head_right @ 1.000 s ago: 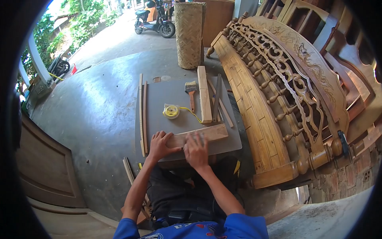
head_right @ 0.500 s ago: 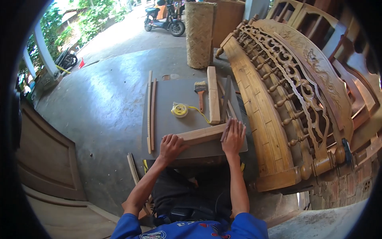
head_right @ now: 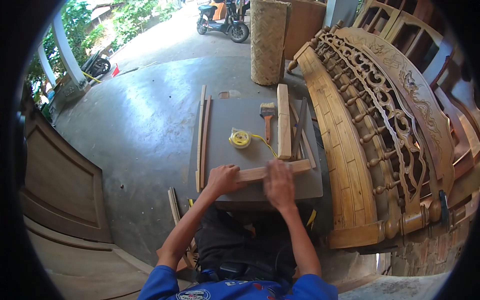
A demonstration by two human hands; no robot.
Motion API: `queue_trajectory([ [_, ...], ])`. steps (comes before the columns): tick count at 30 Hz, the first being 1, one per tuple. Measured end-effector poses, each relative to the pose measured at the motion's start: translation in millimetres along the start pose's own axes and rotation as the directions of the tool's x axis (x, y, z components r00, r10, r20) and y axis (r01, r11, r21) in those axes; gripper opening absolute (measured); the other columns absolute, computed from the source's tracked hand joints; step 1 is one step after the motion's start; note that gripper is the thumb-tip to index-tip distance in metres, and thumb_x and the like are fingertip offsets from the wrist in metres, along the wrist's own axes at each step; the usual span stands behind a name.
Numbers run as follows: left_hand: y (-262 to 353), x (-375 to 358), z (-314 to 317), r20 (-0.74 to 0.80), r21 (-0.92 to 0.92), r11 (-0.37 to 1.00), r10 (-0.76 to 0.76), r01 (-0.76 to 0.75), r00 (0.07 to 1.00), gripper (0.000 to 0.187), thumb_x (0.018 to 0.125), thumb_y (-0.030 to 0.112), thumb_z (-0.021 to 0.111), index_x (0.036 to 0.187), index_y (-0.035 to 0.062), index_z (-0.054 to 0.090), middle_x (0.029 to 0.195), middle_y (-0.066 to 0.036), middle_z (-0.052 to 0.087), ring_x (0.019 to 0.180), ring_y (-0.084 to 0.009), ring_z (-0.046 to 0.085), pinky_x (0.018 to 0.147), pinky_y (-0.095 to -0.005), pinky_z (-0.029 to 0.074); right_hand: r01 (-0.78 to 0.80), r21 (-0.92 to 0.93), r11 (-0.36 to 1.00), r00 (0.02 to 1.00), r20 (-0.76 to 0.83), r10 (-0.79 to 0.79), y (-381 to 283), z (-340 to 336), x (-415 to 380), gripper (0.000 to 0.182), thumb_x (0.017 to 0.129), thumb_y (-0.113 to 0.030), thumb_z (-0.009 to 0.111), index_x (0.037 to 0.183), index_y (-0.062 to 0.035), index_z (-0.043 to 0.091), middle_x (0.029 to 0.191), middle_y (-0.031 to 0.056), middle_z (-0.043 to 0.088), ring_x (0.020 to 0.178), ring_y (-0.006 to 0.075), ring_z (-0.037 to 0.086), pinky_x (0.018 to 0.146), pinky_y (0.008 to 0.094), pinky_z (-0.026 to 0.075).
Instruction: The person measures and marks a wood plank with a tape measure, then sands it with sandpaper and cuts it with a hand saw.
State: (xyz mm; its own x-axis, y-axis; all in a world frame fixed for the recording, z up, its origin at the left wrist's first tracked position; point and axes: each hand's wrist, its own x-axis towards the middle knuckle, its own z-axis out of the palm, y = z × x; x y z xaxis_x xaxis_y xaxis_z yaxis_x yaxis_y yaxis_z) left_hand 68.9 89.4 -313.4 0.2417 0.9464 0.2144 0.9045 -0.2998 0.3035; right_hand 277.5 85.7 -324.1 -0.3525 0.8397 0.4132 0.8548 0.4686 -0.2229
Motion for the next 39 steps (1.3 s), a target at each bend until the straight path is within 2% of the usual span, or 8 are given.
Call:
queue_trajectory([
  [4, 0.5, 2.1, 0.3, 0.020, 0.001, 1.000, 0.005, -0.005, 1.000, 0.036, 0.062, 0.040, 0.069, 0.077, 0.0083, 0.062, 0.078, -0.007, 0.063, 0.076, -0.0271, 0.062, 0.065, -0.0383, 0.050, -0.403, -0.192, 0.895, 0.906, -0.222, 0.361, 36.7, 9.7, 9.7, 0.048, 0.091, -0.026, 0.034, 0.131, 0.0001, 0.037, 0.134, 0.0194, 0.037, 0.127, 0.0323, 0.032, 0.107, 0.0427, 0.019],
  [8, -1.6, 1.4, -0.5, 0.025, -0.013, 1.000, 0.028, -0.028, 0.999, 0.035, 0.061, 0.039, 0.070, 0.077, 0.0085, 0.061, 0.080, -0.007, 0.063, 0.077, -0.0271, 0.061, 0.065, -0.0380, 0.050, 0.047, -0.003, 0.999, 0.999, -0.018, -0.047, -3.9, 8.2, -8.6, 0.047, 0.092, -0.027, 0.032, 0.129, 0.0011, 0.038, 0.134, 0.0188, 0.038, 0.127, 0.0301, 0.033, 0.107, 0.0416, 0.019],
  [15, -0.4, 1.0, 1.7, 0.015, 0.002, 1.000, 0.023, -0.023, 1.000, 0.036, 0.060, 0.040, 0.070, 0.077, 0.0086, 0.062, 0.080, -0.007, 0.063, 0.077, -0.0271, 0.061, 0.066, -0.0379, 0.050, -0.314, -0.115, 0.942, 0.922, -0.272, 0.274, 23.3, 7.4, 5.1, 0.044, 0.090, -0.024, 0.036, 0.128, -0.0010, 0.040, 0.130, 0.0206, 0.042, 0.124, 0.0346, 0.036, 0.106, 0.0466, 0.019],
  [19, -1.7, 0.1, -3.1, 0.023, -0.002, 1.000, 0.032, -0.032, 0.999, 0.037, 0.060, 0.040, 0.070, 0.076, 0.0083, 0.062, 0.080, -0.007, 0.063, 0.077, -0.0272, 0.061, 0.066, -0.0379, 0.050, -0.006, 0.051, 0.999, 0.995, -0.103, 0.011, 8.8, 8.9, -2.1, 0.042, 0.089, -0.024, 0.040, 0.124, -0.0013, 0.045, 0.127, 0.0203, 0.044, 0.119, 0.0349, 0.040, 0.104, 0.0457, 0.023],
  [24, 1.7, -2.1, -1.0, 0.041, 0.016, 1.000, 0.001, -0.002, 0.999, 0.038, 0.061, 0.041, 0.070, 0.077, 0.0080, 0.062, 0.080, -0.008, 0.063, 0.076, -0.0273, 0.062, 0.066, -0.0382, 0.050, -0.513, -0.022, 0.858, 0.797, -0.383, 0.466, 47.1, 11.7, 12.4, 0.044, 0.090, -0.026, 0.038, 0.124, -0.0001, 0.046, 0.128, 0.0184, 0.045, 0.121, 0.0328, 0.040, 0.105, 0.0425, 0.023],
  [28, -2.9, -2.6, -1.1, 0.038, -0.002, 1.000, 0.024, -0.024, 0.999, 0.040, 0.061, 0.043, 0.069, 0.079, 0.0079, 0.063, 0.080, -0.008, 0.063, 0.077, -0.0274, 0.062, 0.066, -0.0388, 0.050, 0.064, 0.004, 0.998, 0.993, -0.096, -0.063, -2.4, 8.5, -4.9, 0.045, 0.089, -0.025, 0.038, 0.126, 0.0000, 0.045, 0.130, 0.0182, 0.044, 0.123, 0.0312, 0.038, 0.107, 0.0414, 0.020],
  [35, 3.6, -2.1, -4.1, 0.035, 0.021, 1.000, -0.009, 0.008, 0.999, 0.034, 0.061, 0.038, 0.070, 0.076, 0.0086, 0.063, 0.079, -0.007, 0.063, 0.076, -0.0275, 0.062, 0.066, -0.0377, 0.050, -0.310, -0.162, 0.937, 0.923, -0.286, 0.256, 25.6, 14.2, 9.5, 0.044, 0.091, -0.025, 0.037, 0.123, 0.0017, 0.047, 0.128, 0.0189, 0.045, 0.123, 0.0316, 0.038, 0.106, 0.0419, 0.022],
  [39, -4.7, -1.8, 3.4, 0.020, 0.019, 0.999, 0.041, -0.041, 0.999, 0.035, 0.061, 0.039, 0.070, 0.078, 0.0087, 0.063, 0.080, -0.008, 0.063, 0.078, -0.0273, 0.062, 0.066, -0.0380, 0.050, 0.105, 0.048, 0.993, 0.992, -0.082, -0.100, -42.4, 17.5, -3.6, 0.045, 0.089, -0.027, 0.040, 0.125, -0.0010, 0.046, 0.130, 0.0153, 0.044, 0.123, 0.0279, 0.038, 0.106, 0.0397, 0.023],
])
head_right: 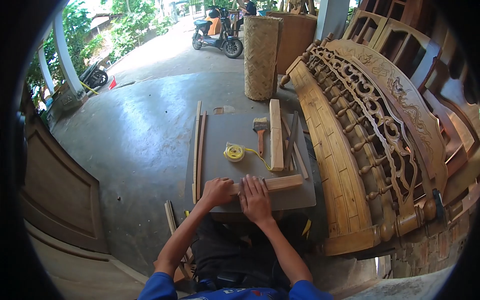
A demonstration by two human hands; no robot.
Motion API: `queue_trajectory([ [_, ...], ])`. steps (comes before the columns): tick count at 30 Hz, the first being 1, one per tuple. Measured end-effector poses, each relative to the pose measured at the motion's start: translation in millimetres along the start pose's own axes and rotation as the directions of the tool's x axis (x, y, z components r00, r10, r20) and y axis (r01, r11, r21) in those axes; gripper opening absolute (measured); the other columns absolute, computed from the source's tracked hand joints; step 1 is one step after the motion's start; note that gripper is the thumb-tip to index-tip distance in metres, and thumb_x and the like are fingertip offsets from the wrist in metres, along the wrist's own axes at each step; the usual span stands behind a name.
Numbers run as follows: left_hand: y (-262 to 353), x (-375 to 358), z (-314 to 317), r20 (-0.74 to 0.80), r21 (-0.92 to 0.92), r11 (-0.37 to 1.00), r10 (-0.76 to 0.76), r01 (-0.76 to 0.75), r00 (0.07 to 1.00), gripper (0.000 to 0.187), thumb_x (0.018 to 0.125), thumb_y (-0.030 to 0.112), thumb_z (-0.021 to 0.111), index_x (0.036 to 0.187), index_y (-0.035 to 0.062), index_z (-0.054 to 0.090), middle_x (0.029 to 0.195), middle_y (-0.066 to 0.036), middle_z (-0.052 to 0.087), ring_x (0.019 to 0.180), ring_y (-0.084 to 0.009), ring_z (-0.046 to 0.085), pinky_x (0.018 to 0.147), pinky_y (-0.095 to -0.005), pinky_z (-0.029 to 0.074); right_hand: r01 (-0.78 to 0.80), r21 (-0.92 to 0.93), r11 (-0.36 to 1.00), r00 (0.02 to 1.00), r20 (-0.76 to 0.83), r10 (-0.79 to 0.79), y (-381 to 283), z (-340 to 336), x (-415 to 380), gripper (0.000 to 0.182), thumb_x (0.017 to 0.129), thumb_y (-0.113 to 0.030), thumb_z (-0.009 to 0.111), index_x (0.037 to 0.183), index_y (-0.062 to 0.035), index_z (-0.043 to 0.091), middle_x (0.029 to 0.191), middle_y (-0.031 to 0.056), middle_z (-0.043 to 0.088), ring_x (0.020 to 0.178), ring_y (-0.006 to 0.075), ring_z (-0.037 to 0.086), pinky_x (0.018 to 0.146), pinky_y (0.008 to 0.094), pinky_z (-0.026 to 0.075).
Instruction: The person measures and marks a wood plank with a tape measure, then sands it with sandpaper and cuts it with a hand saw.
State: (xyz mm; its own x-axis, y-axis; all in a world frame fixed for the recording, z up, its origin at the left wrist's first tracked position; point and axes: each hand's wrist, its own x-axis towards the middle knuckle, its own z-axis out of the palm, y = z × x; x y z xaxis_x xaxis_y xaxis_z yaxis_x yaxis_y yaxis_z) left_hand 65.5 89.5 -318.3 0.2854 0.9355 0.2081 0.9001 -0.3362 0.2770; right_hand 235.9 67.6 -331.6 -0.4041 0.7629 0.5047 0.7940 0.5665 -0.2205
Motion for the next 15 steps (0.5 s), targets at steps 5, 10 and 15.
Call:
queue_trajectory([
  [5, 2.3, -2.0, -1.6, -0.005, 0.008, 1.000, -0.021, 0.021, 1.000, 0.039, 0.061, 0.041, 0.071, 0.082, 0.0082, 0.064, 0.079, -0.008, 0.063, 0.076, -0.0271, 0.062, 0.065, -0.0382, 0.049, -0.117, -0.003, 0.993, 0.993, -0.015, 0.117, 37.7, -8.7, 7.4, 0.045, 0.088, -0.025, 0.042, 0.126, -0.0001, 0.043, 0.130, 0.0142, 0.044, 0.123, 0.0286, 0.038, 0.106, 0.0405, 0.022],
  [10, 16.8, -7.2, -26.1, -0.320, -0.106, 0.992, 0.026, -0.063, 0.947, 0.042, 0.064, 0.042, 0.069, 0.088, 0.0070, 0.062, 0.087, -0.008, 0.060, 0.086, -0.0256, 0.057, 0.079, -0.0368, 0.044, -0.131, -0.100, 0.986, 0.991, -0.053, 0.126, 39.2, -3.1, 1.2, 0.046, 0.089, -0.025, 0.040, 0.127, -0.0001, 0.043, 0.130, 0.0138, 0.043, 0.124, 0.0282, 0.036, 0.106, 0.0411, 0.021],
  [15, 99.6, -40.5, -123.0, -0.401, -0.791, -0.454, -0.122, -0.410, 0.908, 0.032, 0.080, 0.043, 0.058, 0.080, 0.0113, 0.053, 0.088, -0.003, 0.048, 0.096, -0.0217, 0.045, 0.091, -0.0470, 0.032, -0.141, -0.125, 0.982, 0.990, -0.045, 0.137, 42.5, 0.7, 1.3, 0.046, 0.089, -0.027, 0.040, 0.128, -0.0030, 0.043, 0.132, 0.0115, 0.042, 0.126, 0.0261, 0.034, 0.107, 0.0395, 0.020],
])
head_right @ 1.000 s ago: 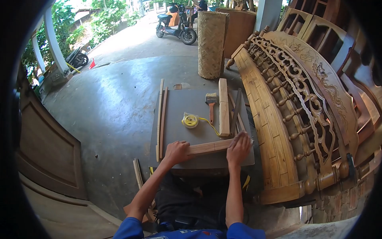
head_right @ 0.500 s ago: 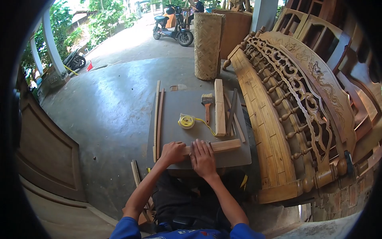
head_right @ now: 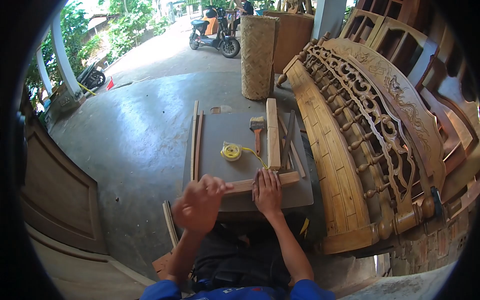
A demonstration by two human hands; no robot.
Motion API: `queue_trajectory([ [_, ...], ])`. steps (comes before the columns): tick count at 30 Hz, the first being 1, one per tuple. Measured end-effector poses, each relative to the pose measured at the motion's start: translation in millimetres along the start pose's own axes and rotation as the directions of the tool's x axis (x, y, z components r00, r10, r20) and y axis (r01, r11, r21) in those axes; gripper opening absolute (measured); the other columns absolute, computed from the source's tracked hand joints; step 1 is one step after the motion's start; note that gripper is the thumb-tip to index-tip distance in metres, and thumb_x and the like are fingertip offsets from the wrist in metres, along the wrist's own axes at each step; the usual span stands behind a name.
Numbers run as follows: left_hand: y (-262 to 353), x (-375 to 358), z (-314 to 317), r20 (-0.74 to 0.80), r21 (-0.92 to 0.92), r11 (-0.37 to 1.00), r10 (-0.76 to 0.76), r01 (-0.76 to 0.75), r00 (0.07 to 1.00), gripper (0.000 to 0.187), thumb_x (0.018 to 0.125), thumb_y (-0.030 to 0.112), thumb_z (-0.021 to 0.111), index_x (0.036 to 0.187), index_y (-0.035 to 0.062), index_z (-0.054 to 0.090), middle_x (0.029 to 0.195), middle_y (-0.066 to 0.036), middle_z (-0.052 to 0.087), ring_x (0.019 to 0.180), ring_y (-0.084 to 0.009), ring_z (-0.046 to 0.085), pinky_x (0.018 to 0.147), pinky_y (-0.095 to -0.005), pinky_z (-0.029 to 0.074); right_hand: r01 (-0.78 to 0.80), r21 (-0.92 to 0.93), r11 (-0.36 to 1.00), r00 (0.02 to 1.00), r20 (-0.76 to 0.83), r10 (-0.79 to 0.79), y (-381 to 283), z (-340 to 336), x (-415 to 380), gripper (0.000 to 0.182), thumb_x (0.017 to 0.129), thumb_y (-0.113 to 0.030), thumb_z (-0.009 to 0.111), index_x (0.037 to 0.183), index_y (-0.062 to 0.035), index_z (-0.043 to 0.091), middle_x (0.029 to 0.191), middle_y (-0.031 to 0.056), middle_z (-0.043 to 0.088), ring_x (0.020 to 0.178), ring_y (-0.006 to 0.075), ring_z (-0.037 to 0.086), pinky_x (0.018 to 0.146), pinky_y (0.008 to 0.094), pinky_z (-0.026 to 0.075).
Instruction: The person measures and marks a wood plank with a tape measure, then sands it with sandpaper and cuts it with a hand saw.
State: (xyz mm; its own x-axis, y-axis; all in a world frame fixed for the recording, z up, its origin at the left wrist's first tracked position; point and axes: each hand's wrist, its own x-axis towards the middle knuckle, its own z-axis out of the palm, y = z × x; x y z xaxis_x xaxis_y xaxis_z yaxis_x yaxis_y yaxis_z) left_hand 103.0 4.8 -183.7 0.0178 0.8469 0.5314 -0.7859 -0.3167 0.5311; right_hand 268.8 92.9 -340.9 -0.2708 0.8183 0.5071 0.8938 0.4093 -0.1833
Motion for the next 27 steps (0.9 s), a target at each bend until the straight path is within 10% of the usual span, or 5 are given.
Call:
queue_trajectory([
  [2, 28.7, -1.2, 61.6, 0.207, -0.438, 0.898, 0.148, -0.044, 0.967, 0.032, 0.088, 0.042, 0.048, 0.074, 0.0122, 0.048, 0.083, -0.004, 0.045, 0.093, -0.0211, 0.044, 0.089, -0.0479, 0.033, 0.004, -0.007, 1.000, 1.000, 0.018, -0.003, -1.4, -2.0, -1.7, 0.046, 0.089, -0.026, 0.040, 0.129, -0.0030, 0.042, 0.132, 0.0115, 0.042, 0.126, 0.0263, 0.034, 0.108, 0.0395, 0.019],
  [9, 51.8, -13.5, 118.9, 0.421, -0.820, 0.512, 0.233, 0.258, 0.877, 0.031, 0.090, 0.041, 0.045, 0.076, 0.0145, 0.053, 0.087, -0.004, 0.044, 0.095, -0.0211, 0.045, 0.089, -0.0604, 0.036, -0.006, 0.005, 1.000, 0.999, 0.032, 0.006, -0.6, -1.3, 0.0, 0.047, 0.088, -0.025, 0.041, 0.130, -0.0036, 0.040, 0.133, 0.0120, 0.041, 0.126, 0.0268, 0.033, 0.108, 0.0403, 0.019],
  [27, 53.2, -41.7, 121.0, 0.301, -0.941, 0.184, 0.069, 0.284, 0.951, 0.033, 0.090, 0.038, 0.045, 0.076, 0.0089, 0.054, 0.090, -0.009, 0.045, 0.096, -0.0262, 0.047, 0.091, -0.0628, 0.035, -0.010, -0.010, 1.000, 0.999, 0.050, 0.011, -1.3, -3.2, -1.1, 0.046, 0.089, -0.026, 0.039, 0.131, -0.0050, 0.039, 0.134, 0.0109, 0.040, 0.127, 0.0263, 0.032, 0.108, 0.0394, 0.018],
])
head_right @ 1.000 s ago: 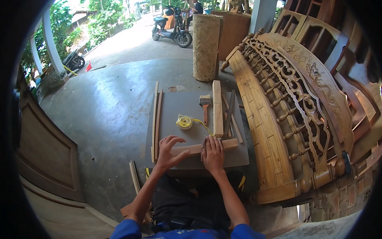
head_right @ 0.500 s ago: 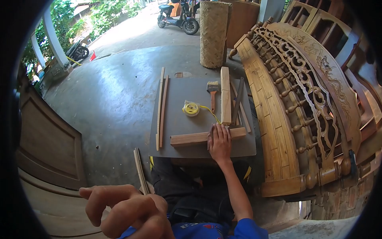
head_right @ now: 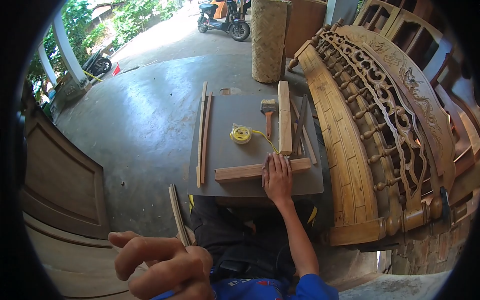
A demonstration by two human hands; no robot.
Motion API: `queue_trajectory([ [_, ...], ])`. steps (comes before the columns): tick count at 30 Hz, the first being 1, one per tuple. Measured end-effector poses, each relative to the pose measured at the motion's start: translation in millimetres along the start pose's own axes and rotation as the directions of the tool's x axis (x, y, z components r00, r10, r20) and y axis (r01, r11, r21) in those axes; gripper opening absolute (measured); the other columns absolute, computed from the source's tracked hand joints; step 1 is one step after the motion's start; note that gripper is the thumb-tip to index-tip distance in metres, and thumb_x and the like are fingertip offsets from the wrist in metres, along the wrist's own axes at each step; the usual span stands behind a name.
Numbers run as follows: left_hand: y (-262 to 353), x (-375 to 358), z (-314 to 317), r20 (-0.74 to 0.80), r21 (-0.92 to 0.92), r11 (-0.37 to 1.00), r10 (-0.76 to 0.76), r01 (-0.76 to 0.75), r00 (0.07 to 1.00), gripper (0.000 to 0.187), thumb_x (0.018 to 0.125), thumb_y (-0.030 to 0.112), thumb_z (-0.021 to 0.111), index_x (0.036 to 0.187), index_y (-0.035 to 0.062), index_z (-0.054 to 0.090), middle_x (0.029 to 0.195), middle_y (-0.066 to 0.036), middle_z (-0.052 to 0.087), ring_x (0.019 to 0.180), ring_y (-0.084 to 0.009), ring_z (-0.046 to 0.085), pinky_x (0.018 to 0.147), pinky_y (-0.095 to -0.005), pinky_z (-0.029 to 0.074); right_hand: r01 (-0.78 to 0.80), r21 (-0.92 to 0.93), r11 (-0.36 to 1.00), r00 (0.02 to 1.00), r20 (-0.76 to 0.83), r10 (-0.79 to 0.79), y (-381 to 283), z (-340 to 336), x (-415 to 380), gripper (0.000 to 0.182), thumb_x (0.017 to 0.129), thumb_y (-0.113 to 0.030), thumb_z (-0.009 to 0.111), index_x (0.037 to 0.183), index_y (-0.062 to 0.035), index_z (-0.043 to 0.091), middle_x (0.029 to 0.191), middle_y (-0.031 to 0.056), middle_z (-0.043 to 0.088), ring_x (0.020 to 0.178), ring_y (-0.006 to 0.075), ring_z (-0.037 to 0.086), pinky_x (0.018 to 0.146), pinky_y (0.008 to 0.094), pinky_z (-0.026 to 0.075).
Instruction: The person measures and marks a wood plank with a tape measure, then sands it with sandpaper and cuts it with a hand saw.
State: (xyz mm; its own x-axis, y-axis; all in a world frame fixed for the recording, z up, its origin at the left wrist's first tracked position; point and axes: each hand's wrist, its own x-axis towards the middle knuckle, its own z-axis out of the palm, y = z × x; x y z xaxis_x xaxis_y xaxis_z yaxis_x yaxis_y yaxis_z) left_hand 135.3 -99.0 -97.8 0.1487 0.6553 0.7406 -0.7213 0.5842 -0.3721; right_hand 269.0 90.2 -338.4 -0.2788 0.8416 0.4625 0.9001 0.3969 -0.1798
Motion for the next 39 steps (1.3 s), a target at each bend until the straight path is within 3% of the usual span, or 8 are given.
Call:
queue_trajectory([
  [7, 41.6, 19.7, -12.5, 0.347, 0.219, 0.954, -0.274, 0.206, 0.897, 0.031, 0.088, 0.040, 0.048, 0.080, 0.0100, 0.054, 0.093, -0.006, 0.046, 0.092, -0.0224, 0.046, 0.088, -0.0582, 0.037, -0.001, -0.019, 1.000, 1.000, 0.003, 0.001, -1.0, 0.1, 0.9, 0.046, 0.089, -0.026, 0.039, 0.130, -0.0041, 0.040, 0.134, 0.0111, 0.040, 0.127, 0.0260, 0.032, 0.108, 0.0393, 0.019],
  [11, 56.1, 31.5, -15.6, 0.332, 0.449, 0.854, 0.115, -0.264, 0.936, 0.025, 0.093, 0.031, 0.039, 0.077, 0.0136, 0.048, 0.080, 0.000, 0.045, 0.076, -0.0140, 0.041, 0.075, -0.0412, 0.040, -0.006, -0.001, 1.000, 1.000, -0.010, 0.006, -1.6, -2.3, -1.2, 0.046, 0.088, -0.025, 0.041, 0.129, -0.0029, 0.041, 0.133, 0.0117, 0.040, 0.126, 0.0263, 0.033, 0.108, 0.0396, 0.020],
  [14, 139.8, 17.9, -67.3, 0.010, 1.000, 0.021, 0.196, -0.014, 0.981, 0.045, 0.074, 0.035, 0.058, 0.109, 0.0088, 0.049, 0.109, -0.009, 0.050, 0.098, -0.0231, 0.048, 0.089, -0.0391, 0.036, -0.021, 0.016, 1.000, 0.999, -0.028, 0.021, -1.9, -0.2, 0.9, 0.046, 0.088, -0.024, 0.041, 0.128, -0.0023, 0.041, 0.133, 0.0122, 0.040, 0.126, 0.0265, 0.033, 0.107, 0.0401, 0.020],
  [15, 174.9, 20.8, -82.9, -0.256, 0.713, -0.668, 0.036, 0.214, 0.966, 0.063, 0.070, 0.032, 0.061, 0.125, 0.0079, 0.043, 0.122, -0.015, 0.044, 0.115, -0.0267, 0.041, 0.096, -0.0417, 0.032, -0.027, 0.022, 0.999, 0.999, -0.028, 0.027, -2.7, 0.8, -0.3, 0.046, 0.089, -0.024, 0.040, 0.129, -0.0020, 0.041, 0.133, 0.0123, 0.040, 0.126, 0.0267, 0.033, 0.107, 0.0403, 0.019],
  [17, 201.8, -4.0, -131.6, -0.414, -0.099, -0.993, 0.105, 0.070, 0.904, 0.060, 0.067, 0.037, 0.065, 0.116, 0.0055, 0.051, 0.115, -0.016, 0.050, 0.110, -0.0301, 0.048, 0.092, -0.0420, 0.038, -0.045, 0.032, 0.998, 0.999, -0.028, 0.046, -6.5, -1.1, 0.7, 0.045, 0.089, -0.024, 0.039, 0.129, -0.0024, 0.041, 0.133, 0.0122, 0.040, 0.126, 0.0265, 0.033, 0.107, 0.0406, 0.019],
  [20, 224.2, -24.5, -169.6, -0.648, -0.389, -0.906, 0.397, 0.165, 0.650, 0.054, 0.063, 0.041, 0.069, 0.103, 0.0067, 0.058, 0.104, -0.013, 0.057, 0.100, -0.0298, 0.055, 0.082, -0.0395, 0.046, 0.019, 0.060, 0.998, 0.999, -0.051, -0.016, -2.0, 0.5, -1.4, 0.045, 0.090, -0.024, 0.039, 0.128, -0.0019, 0.042, 0.132, 0.0134, 0.041, 0.125, 0.0279, 0.035, 0.107, 0.0410, 0.020],
  [30, 228.0, -34.3, -177.6, -0.590, -0.291, -0.951, 0.262, 0.101, 0.764, 0.033, 0.065, 0.034, 0.068, 0.085, 0.0092, 0.062, 0.084, -0.008, 0.061, 0.083, -0.0264, 0.061, 0.069, -0.0378, 0.051, -0.165, -0.089, 0.982, 0.973, -0.177, 0.147, 15.2, -1.3, -1.4, 0.044, 0.089, -0.026, 0.042, 0.125, -0.0008, 0.045, 0.131, 0.0167, 0.043, 0.124, 0.0322, 0.035, 0.106, 0.0412, 0.022],
  [39, 225.2, -27.2, -166.8, -0.386, -0.077, -0.993, -0.055, -0.092, 0.921, 0.064, 0.069, 0.044, 0.067, 0.120, 0.0125, 0.048, 0.104, -0.012, 0.053, 0.087, -0.0246, 0.058, 0.069, -0.0369, 0.049, -0.165, 0.679, 0.716, 0.973, -0.006, 0.230, -5.3, -37.0, 1.8, 0.044, 0.090, -0.024, 0.042, 0.127, 0.0004, 0.042, 0.131, 0.0203, 0.040, 0.123, 0.0301, 0.038, 0.103, 0.0383, 0.028],
])
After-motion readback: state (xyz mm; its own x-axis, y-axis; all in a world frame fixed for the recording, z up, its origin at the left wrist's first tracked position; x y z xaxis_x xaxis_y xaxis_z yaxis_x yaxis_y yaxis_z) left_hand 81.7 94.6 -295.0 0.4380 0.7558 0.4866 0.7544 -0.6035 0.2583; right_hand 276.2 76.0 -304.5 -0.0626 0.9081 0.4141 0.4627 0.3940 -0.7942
